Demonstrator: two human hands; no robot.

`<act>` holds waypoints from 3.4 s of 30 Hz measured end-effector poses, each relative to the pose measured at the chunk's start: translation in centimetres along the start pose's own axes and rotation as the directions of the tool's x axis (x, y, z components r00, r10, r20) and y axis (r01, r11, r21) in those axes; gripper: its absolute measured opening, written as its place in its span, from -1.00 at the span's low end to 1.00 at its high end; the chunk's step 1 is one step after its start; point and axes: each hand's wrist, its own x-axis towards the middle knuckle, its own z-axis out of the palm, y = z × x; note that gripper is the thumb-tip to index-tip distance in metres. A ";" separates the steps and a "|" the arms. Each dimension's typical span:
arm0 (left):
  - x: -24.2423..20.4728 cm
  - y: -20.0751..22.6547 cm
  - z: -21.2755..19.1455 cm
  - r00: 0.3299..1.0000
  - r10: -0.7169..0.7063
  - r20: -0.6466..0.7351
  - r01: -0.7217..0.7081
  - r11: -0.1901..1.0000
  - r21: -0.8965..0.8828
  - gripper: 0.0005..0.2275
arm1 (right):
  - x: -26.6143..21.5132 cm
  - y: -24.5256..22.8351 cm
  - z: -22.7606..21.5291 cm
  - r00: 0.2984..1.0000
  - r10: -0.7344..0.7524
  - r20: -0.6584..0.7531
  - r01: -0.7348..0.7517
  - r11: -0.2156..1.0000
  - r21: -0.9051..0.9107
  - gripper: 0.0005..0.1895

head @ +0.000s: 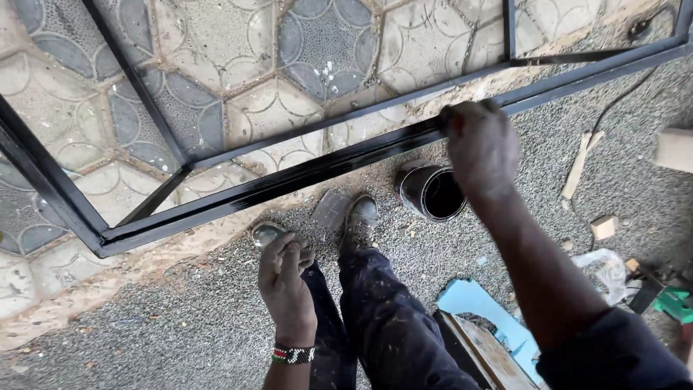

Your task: Applying black paint to a metal frame using a small foam applicator dipped in a paint can.

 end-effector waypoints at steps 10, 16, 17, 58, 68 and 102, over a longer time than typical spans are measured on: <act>-2.9 2.2 1.2 0.951 0.122 -0.285 -0.127 0.992 0.000 -0.79 | -2.6 -15.9 2.1 0.873 -0.015 0.487 -0.001 0.999 0.032 -0.62; -4.0 4.1 1.6 0.949 0.173 -0.264 -0.151 0.983 0.099 -0.81 | -4.9 -18.8 3.6 0.834 -0.418 0.360 0.512 0.828 -0.226 -0.91; -3.8 3.7 1.1 0.947 0.230 -0.225 -0.215 0.973 0.087 -0.82 | -4.7 -16.8 4.3 0.849 -0.458 0.263 0.526 0.774 -0.353 -0.86; 7.5 15.9 -27.2 0.802 0.586 -0.112 -0.581 0.810 0.082 -0.80 | -12.5 -53.0 4.0 0.827 -0.289 0.483 0.199 0.953 0.229 -0.57; 8.9 12.3 -26.4 0.847 0.528 0.061 -0.529 0.848 -0.003 -0.86 | 4.8 -24.6 9.7 0.807 0.087 0.584 0.371 0.695 -0.616 -0.45; 5.3 16.1 -14.3 0.767 0.587 0.259 -0.640 0.731 0.237 -0.89 | -18.4 -37.2 17.4 0.557 0.130 0.820 -0.018 -0.986 0.168 -0.77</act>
